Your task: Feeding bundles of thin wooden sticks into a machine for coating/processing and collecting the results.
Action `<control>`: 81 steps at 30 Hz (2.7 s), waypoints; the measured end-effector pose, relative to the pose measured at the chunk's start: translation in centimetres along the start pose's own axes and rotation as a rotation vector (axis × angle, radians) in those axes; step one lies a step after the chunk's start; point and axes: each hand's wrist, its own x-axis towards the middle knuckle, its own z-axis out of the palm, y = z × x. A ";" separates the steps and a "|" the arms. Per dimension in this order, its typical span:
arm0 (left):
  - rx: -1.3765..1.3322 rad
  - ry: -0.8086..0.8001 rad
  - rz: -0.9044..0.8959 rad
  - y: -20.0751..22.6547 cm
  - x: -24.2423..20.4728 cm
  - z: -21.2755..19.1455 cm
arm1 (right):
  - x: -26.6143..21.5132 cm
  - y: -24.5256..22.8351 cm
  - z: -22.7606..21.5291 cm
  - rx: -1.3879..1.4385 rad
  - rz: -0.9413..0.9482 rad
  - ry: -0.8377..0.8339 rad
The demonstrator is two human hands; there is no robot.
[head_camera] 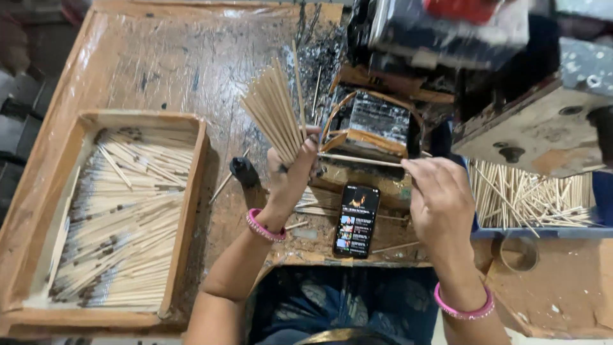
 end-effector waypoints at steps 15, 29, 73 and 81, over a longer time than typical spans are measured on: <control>-0.032 0.009 -0.190 4.9 -10.4 2.0 | -8.0 -1.6 -3.8 0.123 -0.009 0.167; -0.027 0.013 -0.199 5.2 -11.7 2.5 | -9.2 -1.9 -4.6 0.169 0.042 0.179; 0.242 -0.570 -0.253 1.5 -8.6 -1.4 | -11.2 4.2 4.8 1.171 0.538 -0.051; 0.212 -0.305 -0.191 0.5 2.1 -5.0 | 1.1 3.2 2.6 1.088 0.150 -0.211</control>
